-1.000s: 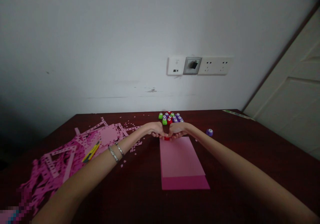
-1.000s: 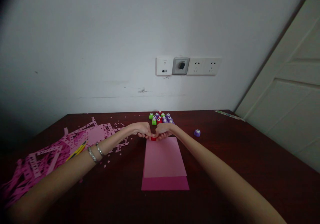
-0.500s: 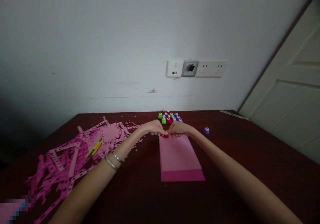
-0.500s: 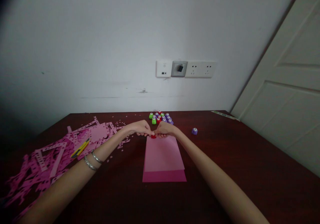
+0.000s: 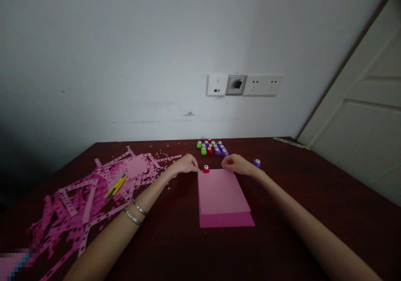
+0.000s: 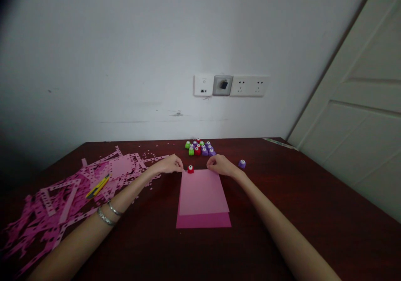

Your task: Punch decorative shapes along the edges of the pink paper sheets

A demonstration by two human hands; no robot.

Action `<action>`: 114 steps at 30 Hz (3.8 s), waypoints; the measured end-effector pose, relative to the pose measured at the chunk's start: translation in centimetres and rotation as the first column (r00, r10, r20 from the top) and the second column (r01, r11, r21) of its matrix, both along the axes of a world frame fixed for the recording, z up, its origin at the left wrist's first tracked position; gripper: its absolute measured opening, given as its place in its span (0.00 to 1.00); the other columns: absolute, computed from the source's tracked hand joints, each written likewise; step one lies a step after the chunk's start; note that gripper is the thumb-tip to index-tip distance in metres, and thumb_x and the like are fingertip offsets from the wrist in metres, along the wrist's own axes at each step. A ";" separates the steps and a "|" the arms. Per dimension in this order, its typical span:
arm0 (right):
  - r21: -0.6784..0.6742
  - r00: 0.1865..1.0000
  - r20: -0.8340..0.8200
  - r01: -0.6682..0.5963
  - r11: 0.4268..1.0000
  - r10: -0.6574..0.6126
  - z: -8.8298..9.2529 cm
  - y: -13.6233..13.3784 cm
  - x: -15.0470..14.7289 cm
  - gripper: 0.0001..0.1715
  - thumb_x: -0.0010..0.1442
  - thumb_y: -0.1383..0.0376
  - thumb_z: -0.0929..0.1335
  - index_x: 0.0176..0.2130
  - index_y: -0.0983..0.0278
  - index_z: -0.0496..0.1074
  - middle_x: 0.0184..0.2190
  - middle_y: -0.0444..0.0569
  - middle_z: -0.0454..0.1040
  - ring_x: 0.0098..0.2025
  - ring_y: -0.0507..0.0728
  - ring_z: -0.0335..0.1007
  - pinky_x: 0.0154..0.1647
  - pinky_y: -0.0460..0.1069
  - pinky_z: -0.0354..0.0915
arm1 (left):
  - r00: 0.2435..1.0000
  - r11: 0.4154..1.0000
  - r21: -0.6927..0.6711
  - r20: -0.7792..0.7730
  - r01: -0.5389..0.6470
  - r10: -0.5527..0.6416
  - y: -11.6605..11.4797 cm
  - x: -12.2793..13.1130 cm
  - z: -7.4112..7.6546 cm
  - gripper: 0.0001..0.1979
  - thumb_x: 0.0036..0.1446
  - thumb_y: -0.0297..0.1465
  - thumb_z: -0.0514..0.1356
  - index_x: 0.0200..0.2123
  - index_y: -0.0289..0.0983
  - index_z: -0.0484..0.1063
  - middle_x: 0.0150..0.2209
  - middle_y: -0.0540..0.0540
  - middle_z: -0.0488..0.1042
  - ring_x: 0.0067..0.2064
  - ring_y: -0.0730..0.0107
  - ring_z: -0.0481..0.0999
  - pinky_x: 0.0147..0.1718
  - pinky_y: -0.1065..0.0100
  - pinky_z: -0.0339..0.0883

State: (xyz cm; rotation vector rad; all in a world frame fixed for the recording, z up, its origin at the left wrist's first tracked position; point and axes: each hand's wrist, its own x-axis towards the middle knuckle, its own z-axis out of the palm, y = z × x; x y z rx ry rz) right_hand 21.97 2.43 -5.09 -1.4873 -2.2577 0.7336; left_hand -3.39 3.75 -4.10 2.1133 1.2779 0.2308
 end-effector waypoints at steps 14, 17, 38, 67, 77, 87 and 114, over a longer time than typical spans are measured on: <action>-0.063 0.995 0.028 -0.094 0.994 0.096 -0.1 0.2 0.1 0.14 0.48 0.64 0.69 0.37 0.68 0.72 0.28 0.47 0.74 0.30 0.53 0.68 0.30 0.45 0.60 | 0.997 0.995 -0.096 0.070 0.023 -0.016 0.1 -0.1 -0.7 0.10 0.41 0.35 0.59 0.24 0.33 0.73 0.19 0.51 0.67 0.19 0.79 0.59 0.19 0.75 0.50; -0.069 0.994 0.025 -0.102 0.992 0.104 0.1 0.1 0.0 0.14 0.48 0.63 0.69 0.35 0.68 0.72 0.27 0.47 0.73 0.29 0.52 0.67 0.28 0.45 0.59 | 0.998 0.995 -0.096 0.067 0.026 -0.020 0.2 -0.2 -0.7 0.11 0.40 0.35 0.60 0.24 0.32 0.74 0.18 0.52 0.66 0.19 0.80 0.58 0.18 0.75 0.49; -0.163 0.981 0.045 -0.179 0.970 0.188 0.5 -0.3 -0.3 0.10 0.45 0.62 0.70 0.29 0.67 0.72 0.26 0.45 0.73 0.27 0.52 0.68 0.26 0.44 0.59 | 0.992 0.986 -0.115 -0.011 0.122 -0.124 0.1 -0.5 -0.5 0.14 0.36 0.39 0.64 0.23 0.34 0.73 0.18 0.53 0.65 0.22 0.79 0.59 0.21 0.75 0.50; 0.115 0.940 -0.110 -0.310 0.944 0.323 -0.3 -0.1 -4.7 0.14 0.52 0.65 0.69 0.41 0.66 0.73 0.35 0.48 0.74 0.32 0.51 0.66 0.32 0.45 0.62 | 0.962 0.995 -0.087 0.261 -0.052 0.073 2.5 -1.6 -3.2 0.15 0.48 0.41 0.57 0.27 0.33 0.70 0.18 0.53 0.67 0.15 0.80 0.58 0.13 0.75 0.48; 0.121 0.940 -0.089 -0.318 0.940 0.329 -0.5 0.4 -4.7 0.16 0.52 0.62 0.69 0.40 0.66 0.73 0.36 0.50 0.73 0.31 0.52 0.66 0.30 0.45 0.62 | 0.952 0.992 -0.109 0.288 -0.070 0.099 2.8 -1.6 -3.7 0.15 0.48 0.41 0.57 0.25 0.33 0.69 0.17 0.53 0.66 0.14 0.81 0.57 0.13 0.74 0.46; 0.056 0.941 -0.226 -0.248 0.967 0.254 0.3 0.1 -3.1 0.18 0.52 0.59 0.68 0.41 0.67 0.72 0.30 0.48 0.74 0.30 0.53 0.68 0.29 0.46 0.63 | 0.954 0.990 -0.120 0.281 -0.070 0.101 2.8 -1.7 -3.6 0.14 0.47 0.41 0.57 0.26 0.34 0.69 0.18 0.53 0.67 0.14 0.81 0.58 0.13 0.75 0.48; 0.078 0.987 0.057 0.146 0.986 -0.150 -0.4 -5.3 13.4 0.20 0.51 0.55 0.66 0.41 0.64 0.73 0.39 0.52 0.73 0.38 0.58 0.68 0.40 0.50 0.63 | 0.959 0.991 -0.086 0.255 -0.103 0.122 2.1 -1.4 -3.0 0.13 0.48 0.40 0.56 0.26 0.34 0.69 0.18 0.52 0.67 0.15 0.80 0.58 0.15 0.74 0.48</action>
